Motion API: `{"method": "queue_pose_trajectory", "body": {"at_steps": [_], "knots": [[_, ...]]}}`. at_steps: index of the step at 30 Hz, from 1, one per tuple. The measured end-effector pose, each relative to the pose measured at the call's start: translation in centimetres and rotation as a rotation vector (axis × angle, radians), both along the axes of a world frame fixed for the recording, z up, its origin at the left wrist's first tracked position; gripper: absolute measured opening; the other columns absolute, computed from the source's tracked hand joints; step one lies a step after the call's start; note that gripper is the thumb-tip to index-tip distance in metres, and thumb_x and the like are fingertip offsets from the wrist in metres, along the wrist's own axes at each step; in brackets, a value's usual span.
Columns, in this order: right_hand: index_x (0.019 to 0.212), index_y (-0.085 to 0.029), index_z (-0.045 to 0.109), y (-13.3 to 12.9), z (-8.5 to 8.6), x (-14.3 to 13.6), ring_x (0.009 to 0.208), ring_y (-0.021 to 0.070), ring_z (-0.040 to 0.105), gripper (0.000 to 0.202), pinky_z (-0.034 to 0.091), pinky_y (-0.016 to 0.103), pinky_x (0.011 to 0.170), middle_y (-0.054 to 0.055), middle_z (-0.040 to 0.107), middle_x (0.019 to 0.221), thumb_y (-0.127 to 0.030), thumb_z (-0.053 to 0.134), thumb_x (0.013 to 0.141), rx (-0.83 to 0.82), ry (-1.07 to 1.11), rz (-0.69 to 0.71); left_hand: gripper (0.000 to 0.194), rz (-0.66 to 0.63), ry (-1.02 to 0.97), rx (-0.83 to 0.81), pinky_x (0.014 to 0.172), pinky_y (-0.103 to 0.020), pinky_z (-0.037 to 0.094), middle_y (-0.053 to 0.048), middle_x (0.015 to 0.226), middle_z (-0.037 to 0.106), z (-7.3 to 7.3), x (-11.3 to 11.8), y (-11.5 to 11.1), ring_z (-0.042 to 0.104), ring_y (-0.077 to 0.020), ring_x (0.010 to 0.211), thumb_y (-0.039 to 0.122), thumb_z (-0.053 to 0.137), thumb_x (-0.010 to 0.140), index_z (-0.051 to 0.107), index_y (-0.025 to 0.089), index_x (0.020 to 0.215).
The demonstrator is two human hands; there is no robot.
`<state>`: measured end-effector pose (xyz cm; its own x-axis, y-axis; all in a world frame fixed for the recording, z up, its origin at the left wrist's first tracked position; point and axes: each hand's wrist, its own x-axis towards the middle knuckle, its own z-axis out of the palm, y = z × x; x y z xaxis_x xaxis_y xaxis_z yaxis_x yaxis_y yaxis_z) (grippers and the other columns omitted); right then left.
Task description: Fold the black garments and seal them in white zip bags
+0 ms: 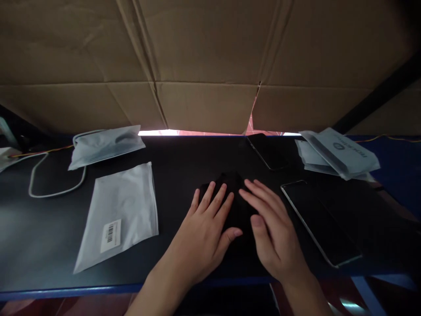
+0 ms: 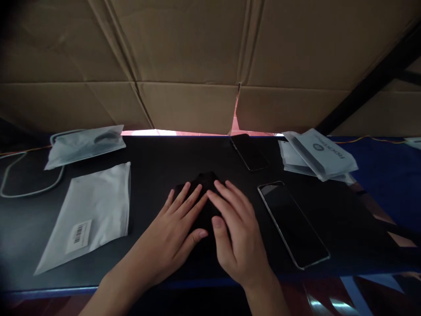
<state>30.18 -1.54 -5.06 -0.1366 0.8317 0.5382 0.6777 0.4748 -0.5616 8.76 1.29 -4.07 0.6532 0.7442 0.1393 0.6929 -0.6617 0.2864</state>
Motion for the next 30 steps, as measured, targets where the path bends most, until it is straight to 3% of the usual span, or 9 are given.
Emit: {"method": "queue_pose_trajectory", "body": {"at_steps": [3,7,10,12,15,20,22,25,30], "knots": [[0.156,-0.026,0.059,-0.1,-0.2,-0.3,0.163,0.0280,0.040,0.044,0.042,0.058,0.129,0.004,0.055,0.169,-0.026,0.050,0.114,-0.062,-0.121,0.066,0.059,0.057,-0.054,0.061,0.130,-0.065,0.040,-0.010,0.178,0.041,0.6,-2.2,-0.2,0.036,-0.0353,0.166,0.047,0.040,0.117,0.034,0.025,0.171],[0.149,-0.029,0.066,0.0,-0.3,-0.4,0.158,0.0272,0.047,0.037,0.046,0.059,0.125,0.002,0.062,0.163,-0.028,0.051,0.115,-0.076,-0.067,0.010,0.050,0.520,-0.047,0.182,0.119,-0.062,0.051,-0.017,0.163,0.057,1.9,-8.4,0.7,0.058,-0.0432,0.149,0.056,0.049,0.110,0.058,0.021,0.144],[0.144,-0.029,0.069,0.2,-0.4,-0.5,0.153,0.0270,0.052,0.034,0.050,0.058,0.123,0.002,0.066,0.158,-0.028,0.053,0.114,-0.074,-0.036,-0.023,0.046,0.741,0.082,0.141,0.090,-0.057,0.062,-0.015,0.126,0.072,1.9,-12.2,1.6,0.077,-0.0442,0.108,0.066,0.052,0.103,0.065,0.022,0.109],[0.141,-0.028,0.070,0.3,-0.4,-0.4,0.149,0.0273,0.055,0.032,0.051,0.057,0.121,0.003,0.068,0.154,-0.027,0.055,0.113,-0.058,-0.030,-0.037,0.042,0.724,0.100,0.102,0.074,-0.050,0.061,-0.016,0.119,0.073,1.7,-12.9,1.8,0.078,-0.0373,0.086,0.063,0.055,0.099,0.065,0.024,0.088],[0.135,-0.026,0.073,0.2,-0.1,-0.5,0.144,0.0268,0.057,0.028,0.053,0.054,0.118,0.006,0.070,0.149,-0.022,0.057,0.111,-0.008,-0.027,-0.035,0.037,0.610,0.083,0.055,0.069,-0.044,0.059,-0.014,0.129,0.073,1.6,-11.5,1.2,0.076,-0.0288,0.077,0.051,0.052,0.098,0.066,0.024,0.076],[0.138,-0.023,0.070,-0.4,1.5,-2.6,0.138,0.0242,0.059,0.034,0.053,0.046,0.113,0.003,0.073,0.146,-0.011,0.058,0.109,0.016,-0.167,0.122,0.030,0.383,-0.087,-0.015,0.076,-0.039,0.060,-0.009,0.119,0.078,3.4,-7.3,-0.7,0.079,-0.0277,0.096,0.035,0.048,0.100,0.069,0.024,0.082],[0.143,-0.022,0.067,-0.7,2.1,-4.1,0.134,0.0231,0.061,0.036,0.054,0.043,0.109,0.000,0.072,0.149,-0.011,0.057,0.110,-0.002,-0.236,0.225,0.027,0.337,-0.137,0.002,0.075,-0.038,0.060,-0.009,0.109,0.077,4.4,-6.2,-1.3,0.077,-0.0255,0.090,0.031,0.049,0.101,0.071,0.023,0.089],[0.146,-0.021,0.064,-0.9,2.2,-5.9,0.119,0.0236,0.065,0.037,0.056,0.043,0.099,0.002,0.075,0.140,-0.011,0.057,0.111,-0.016,-0.337,0.288,0.025,0.303,-0.164,0.044,0.067,-0.035,0.056,-0.006,0.102,0.075,5.4,-5.6,-1.7,0.071,-0.0195,0.074,0.029,0.050,0.102,0.068,0.023,0.087],[0.123,-0.024,0.073,-1.0,1.7,-6.2,0.098,0.0212,0.065,0.026,0.057,0.042,0.090,0.001,0.074,0.110,-0.008,0.068,0.103,-0.130,-0.441,0.275,0.023,0.416,-0.231,0.178,0.062,-0.027,0.053,-0.002,0.105,0.072,6.3,-6.3,-1.8,0.072,-0.0154,0.080,0.028,0.054,0.105,0.064,0.023,0.085]]}}
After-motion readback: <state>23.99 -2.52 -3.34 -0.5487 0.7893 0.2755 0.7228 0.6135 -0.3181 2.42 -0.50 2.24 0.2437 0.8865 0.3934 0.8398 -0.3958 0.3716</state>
